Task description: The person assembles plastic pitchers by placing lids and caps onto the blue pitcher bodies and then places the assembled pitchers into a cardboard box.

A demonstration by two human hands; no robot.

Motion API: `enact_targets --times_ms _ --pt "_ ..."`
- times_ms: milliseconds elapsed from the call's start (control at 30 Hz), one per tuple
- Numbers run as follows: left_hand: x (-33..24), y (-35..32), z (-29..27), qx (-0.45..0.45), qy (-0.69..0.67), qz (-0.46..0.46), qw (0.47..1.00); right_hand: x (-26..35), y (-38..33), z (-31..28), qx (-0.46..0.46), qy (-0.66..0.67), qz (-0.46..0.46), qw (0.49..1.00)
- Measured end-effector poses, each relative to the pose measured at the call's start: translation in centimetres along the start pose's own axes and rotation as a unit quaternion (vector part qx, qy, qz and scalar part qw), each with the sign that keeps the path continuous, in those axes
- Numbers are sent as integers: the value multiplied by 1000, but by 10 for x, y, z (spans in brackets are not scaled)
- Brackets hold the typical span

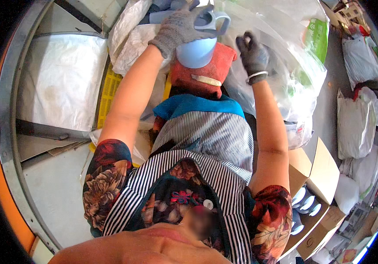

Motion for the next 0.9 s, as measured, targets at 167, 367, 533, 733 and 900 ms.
enact_targets --times_ms 167,367,533,733,900 --pt "86 -31 -42 -115 -256 68 957 19 -59 61 7 0 -317 948" --pt "53 -152 -95 -215 -429 -112 870 45 -99 -25 -104 79 -207 970" --pt "36 -219 -41 -139 -44 7 989 -165 -222 -64 -387 232 121 884" --pt "22 -190 38 -87 -81 47 992 -461 -291 12 -197 68 441 873" --pt "57 -224 34 -68 -30 -89 993 -504 -246 94 -17 -85 449 889"
Point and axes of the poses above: each hand's wrist, its own y-axis towards the middle knuckle, its own z-axis out of the palm, x = y × z, the point moved 8 cm from there along y, towards the middle knuckle, and after that the axes turned 6 degrees about -y, right-handed, at the moved point
